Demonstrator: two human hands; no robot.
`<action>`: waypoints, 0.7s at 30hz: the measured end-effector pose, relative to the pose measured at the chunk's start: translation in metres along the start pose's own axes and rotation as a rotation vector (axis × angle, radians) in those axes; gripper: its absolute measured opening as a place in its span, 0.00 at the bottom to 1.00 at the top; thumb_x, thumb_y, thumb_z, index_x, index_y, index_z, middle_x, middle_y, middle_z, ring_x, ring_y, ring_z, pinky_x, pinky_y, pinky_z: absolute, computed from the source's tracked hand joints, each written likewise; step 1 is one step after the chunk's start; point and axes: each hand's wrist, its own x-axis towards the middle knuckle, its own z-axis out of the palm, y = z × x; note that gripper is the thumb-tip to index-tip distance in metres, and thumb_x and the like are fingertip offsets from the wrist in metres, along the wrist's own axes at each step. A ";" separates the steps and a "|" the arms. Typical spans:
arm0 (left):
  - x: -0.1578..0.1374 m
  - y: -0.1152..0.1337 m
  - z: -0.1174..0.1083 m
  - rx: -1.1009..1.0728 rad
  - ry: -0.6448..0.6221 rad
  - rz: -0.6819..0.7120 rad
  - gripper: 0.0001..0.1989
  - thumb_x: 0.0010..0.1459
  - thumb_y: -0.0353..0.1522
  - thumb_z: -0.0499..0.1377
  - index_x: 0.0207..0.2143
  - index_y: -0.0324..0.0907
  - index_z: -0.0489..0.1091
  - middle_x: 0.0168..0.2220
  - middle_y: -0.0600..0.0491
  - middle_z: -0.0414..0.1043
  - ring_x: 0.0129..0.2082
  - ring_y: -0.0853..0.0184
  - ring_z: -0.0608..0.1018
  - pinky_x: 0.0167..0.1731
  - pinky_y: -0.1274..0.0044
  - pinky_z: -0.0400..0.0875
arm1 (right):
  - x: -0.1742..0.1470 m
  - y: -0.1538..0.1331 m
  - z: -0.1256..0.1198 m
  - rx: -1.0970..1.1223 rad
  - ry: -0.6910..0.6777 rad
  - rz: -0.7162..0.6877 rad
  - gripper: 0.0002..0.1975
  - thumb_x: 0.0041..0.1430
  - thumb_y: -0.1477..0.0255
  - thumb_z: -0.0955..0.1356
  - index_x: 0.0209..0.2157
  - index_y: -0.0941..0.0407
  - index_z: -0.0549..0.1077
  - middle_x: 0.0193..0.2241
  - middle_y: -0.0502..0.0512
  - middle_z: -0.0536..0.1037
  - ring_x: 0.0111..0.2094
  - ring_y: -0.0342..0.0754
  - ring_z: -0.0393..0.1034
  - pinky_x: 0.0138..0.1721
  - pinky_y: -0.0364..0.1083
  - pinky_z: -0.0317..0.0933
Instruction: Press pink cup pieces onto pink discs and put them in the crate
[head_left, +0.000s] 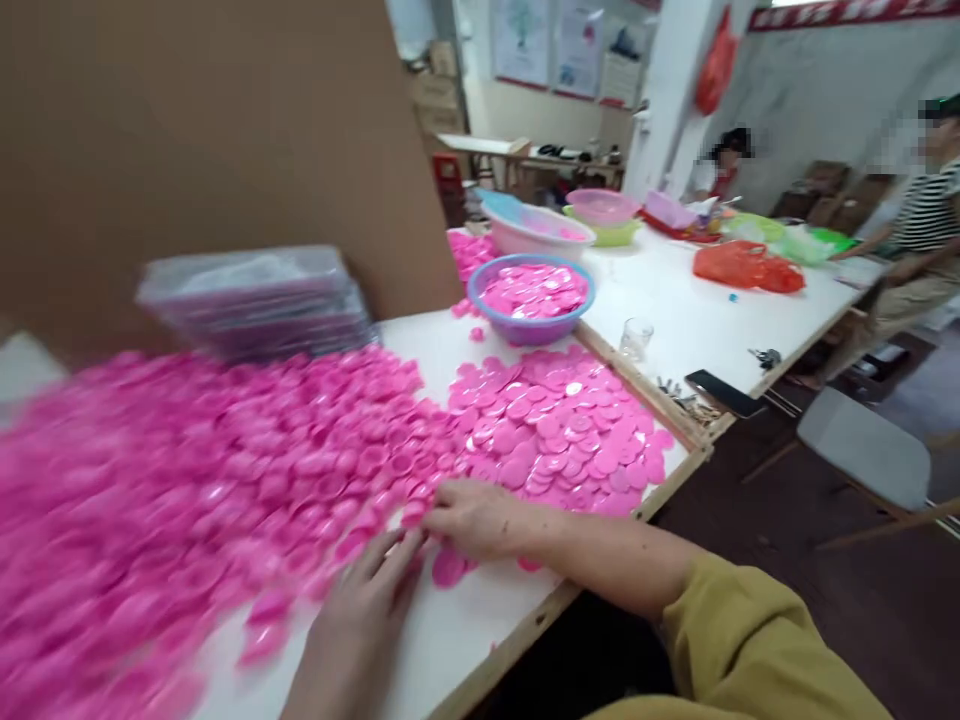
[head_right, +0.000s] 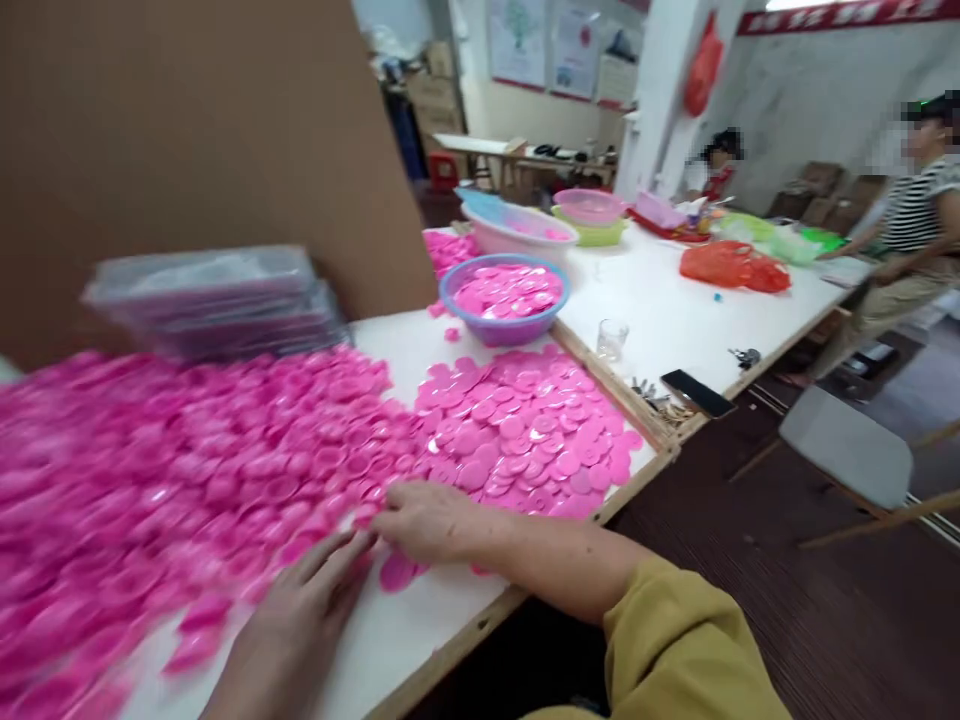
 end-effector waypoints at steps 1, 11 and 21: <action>0.007 -0.008 0.008 -0.005 0.001 -0.011 0.17 0.60 0.39 0.50 0.43 0.48 0.75 0.43 0.46 0.77 0.42 0.56 0.79 0.38 0.68 0.75 | 0.003 0.004 0.005 -0.045 -0.003 0.005 0.09 0.63 0.67 0.65 0.40 0.55 0.73 0.36 0.54 0.72 0.35 0.47 0.64 0.34 0.42 0.59; -0.009 0.010 -0.022 0.000 -0.087 -0.246 0.14 0.59 0.37 0.54 0.40 0.41 0.76 0.38 0.47 0.75 0.39 0.61 0.77 0.41 0.71 0.73 | -0.013 0.000 0.006 0.099 0.069 0.124 0.05 0.60 0.72 0.68 0.37 0.59 0.71 0.34 0.58 0.76 0.36 0.49 0.69 0.38 0.46 0.61; -0.090 -0.004 -0.040 0.067 -0.015 -0.442 0.15 0.60 0.35 0.57 0.48 0.40 0.74 0.37 0.48 0.69 0.40 0.62 0.73 0.43 0.71 0.71 | -0.012 -0.053 0.019 0.127 0.172 -0.205 0.11 0.64 0.65 0.67 0.41 0.56 0.76 0.36 0.58 0.73 0.38 0.51 0.65 0.41 0.49 0.57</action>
